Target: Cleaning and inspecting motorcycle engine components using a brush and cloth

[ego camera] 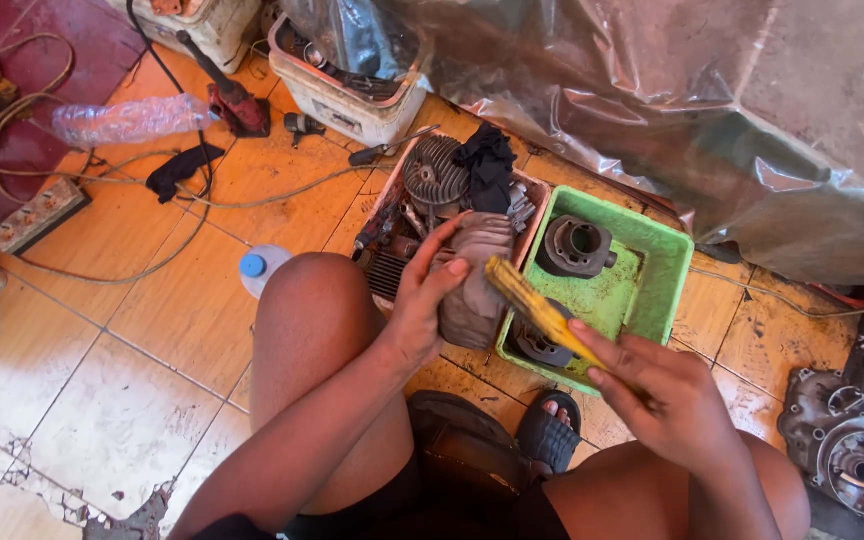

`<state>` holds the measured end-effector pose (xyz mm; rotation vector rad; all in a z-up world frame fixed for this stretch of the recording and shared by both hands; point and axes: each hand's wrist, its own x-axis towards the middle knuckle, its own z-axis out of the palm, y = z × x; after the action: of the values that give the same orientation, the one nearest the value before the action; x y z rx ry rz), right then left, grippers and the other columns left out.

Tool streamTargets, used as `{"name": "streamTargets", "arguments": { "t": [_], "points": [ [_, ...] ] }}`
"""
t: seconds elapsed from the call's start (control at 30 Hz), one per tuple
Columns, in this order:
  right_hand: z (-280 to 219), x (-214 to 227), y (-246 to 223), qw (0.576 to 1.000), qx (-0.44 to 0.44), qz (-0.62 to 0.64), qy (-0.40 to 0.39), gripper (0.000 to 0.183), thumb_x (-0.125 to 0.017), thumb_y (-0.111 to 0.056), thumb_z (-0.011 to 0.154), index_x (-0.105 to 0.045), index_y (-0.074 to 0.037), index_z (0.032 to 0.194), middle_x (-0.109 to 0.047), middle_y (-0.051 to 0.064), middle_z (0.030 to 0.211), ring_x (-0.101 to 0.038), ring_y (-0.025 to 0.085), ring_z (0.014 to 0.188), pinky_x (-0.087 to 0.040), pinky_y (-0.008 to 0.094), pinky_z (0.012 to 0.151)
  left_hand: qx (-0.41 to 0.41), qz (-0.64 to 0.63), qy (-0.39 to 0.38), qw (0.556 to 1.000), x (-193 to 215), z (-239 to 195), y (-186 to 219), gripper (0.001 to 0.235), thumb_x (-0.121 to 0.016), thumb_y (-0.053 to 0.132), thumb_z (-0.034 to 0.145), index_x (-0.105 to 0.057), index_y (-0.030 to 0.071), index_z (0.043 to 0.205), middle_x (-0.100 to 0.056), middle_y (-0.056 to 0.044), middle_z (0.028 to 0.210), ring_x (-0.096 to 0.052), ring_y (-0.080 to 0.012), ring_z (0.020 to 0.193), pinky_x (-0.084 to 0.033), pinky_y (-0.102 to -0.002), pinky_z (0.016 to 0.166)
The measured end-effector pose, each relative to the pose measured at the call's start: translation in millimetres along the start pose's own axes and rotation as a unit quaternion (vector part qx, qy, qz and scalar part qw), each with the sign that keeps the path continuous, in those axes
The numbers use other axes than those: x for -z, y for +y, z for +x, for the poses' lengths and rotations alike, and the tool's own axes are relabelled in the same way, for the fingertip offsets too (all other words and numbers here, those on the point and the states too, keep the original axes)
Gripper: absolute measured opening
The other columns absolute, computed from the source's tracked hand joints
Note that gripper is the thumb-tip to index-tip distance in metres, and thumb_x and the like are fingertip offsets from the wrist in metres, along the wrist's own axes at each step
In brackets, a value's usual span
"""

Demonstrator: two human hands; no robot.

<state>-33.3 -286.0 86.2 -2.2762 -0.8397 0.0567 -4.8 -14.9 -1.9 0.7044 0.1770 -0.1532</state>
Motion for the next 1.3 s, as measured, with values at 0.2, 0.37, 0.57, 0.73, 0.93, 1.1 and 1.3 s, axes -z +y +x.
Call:
{"name": "streamTargets", "arguments": {
  "t": [0.2, 0.37, 0.57, 0.73, 0.93, 1.1, 1.3],
  "points": [
    [-0.6, 16.0, -1.6, 0.993, -0.002, -0.116, 0.003, 0.044, -0.066, -0.017, 0.095, -0.064, -0.011, 0.139, -0.044, -0.001, 0.066, -0.040, 0.012, 0.053, -0.039, 0.026, 0.052, -0.029, 0.109, -0.011, 0.994, -5.8, -1.7, -6.4, 0.074, -0.077, 0.035, 0.081, -0.052, 0.015, 0.147, -0.061, -0.015, 0.137, -0.068, -0.0251, 0.105, -0.063, -0.041, 0.088],
    [-9.2, 31.1, 5.1, 0.995, -0.017, -0.102, -0.013, 0.044, -0.068, -0.017, 0.092, -0.066, -0.013, 0.136, -0.059, -0.003, 0.075, -0.044, 0.013, 0.052, -0.042, 0.024, 0.053, -0.039, 0.132, -0.013, 0.990, -8.2, -2.9, -5.2, 0.073, -0.076, 0.035, 0.083, -0.052, 0.012, 0.147, -0.065, -0.015, 0.133, -0.067, -0.0232, 0.110, -0.059, -0.038, 0.094],
    [-13.9, 35.2, -2.1, 0.990, -0.003, -0.130, -0.060, 0.050, -0.066, -0.021, 0.092, -0.061, -0.022, 0.142, -0.047, -0.002, 0.068, -0.045, 0.014, 0.052, -0.042, 0.029, 0.050, 0.026, 0.063, 0.023, 0.997, -6.5, 1.0, -9.0, 0.070, -0.073, 0.027, 0.083, -0.052, 0.010, 0.147, -0.064, -0.015, 0.133, -0.068, -0.0235, 0.106, -0.059, -0.036, 0.091],
    [-22.1, 34.1, -5.1, 0.957, -0.037, -0.286, -0.021, 0.050, -0.063, -0.025, 0.098, -0.060, -0.025, 0.147, -0.044, -0.002, 0.070, -0.047, 0.016, 0.053, -0.045, 0.038, 0.051, 0.016, 0.064, 0.022, 0.998, -3.0, 2.8, -20.5, 0.067, -0.073, 0.031, 0.086, -0.054, 0.009, 0.147, -0.067, -0.013, 0.130, -0.068, -0.0215, 0.108, -0.056, -0.035, 0.093],
    [-32.3, 43.5, -13.7, 0.910, -0.036, -0.410, -0.058, 0.055, -0.062, -0.034, 0.097, -0.054, -0.038, 0.151, -0.047, -0.007, 0.073, -0.051, 0.014, 0.055, -0.048, 0.036, 0.047, 0.033, 0.075, 0.014, 0.997, -6.1, 2.2, -22.9, 0.065, -0.070, 0.028, 0.088, -0.053, 0.009, 0.147, -0.068, -0.014, 0.129, -0.069, -0.0213, 0.106, -0.057, -0.034, 0.093],
    [-44.3, 52.3, -18.7, 0.920, 0.019, -0.373, -0.124, 0.058, -0.058, -0.034, 0.093, -0.050, -0.035, 0.150, -0.045, -0.005, 0.068, -0.056, 0.013, 0.051, -0.049, 0.036, 0.040, 0.097, 0.030, 0.050, 0.994, -13.3, 1.7, -23.9, 0.062, -0.069, 0.026, 0.087, -0.055, 0.011, 0.145, -0.070, -0.016, 0.124, -0.071, -0.0242, 0.098, -0.060, -0.037, 0.085],
    [-33.0, 46.9, -16.4, 0.883, -0.079, -0.461, -0.031, 0.052, -0.062, -0.039, 0.102, -0.058, -0.037, 0.154, -0.056, -0.008, 0.077, -0.052, 0.017, 0.051, -0.043, 0.036, 0.045, 0.104, -0.033, -0.006, 0.994, -9.5, 9.4, -40.5, 0.065, -0.064, 0.038, 0.092, -0.052, 0.005, 0.147, -0.065, -0.013, 0.134, -0.064, -0.0260, 0.119, -0.053, -0.040, 0.099]
  ]
}}
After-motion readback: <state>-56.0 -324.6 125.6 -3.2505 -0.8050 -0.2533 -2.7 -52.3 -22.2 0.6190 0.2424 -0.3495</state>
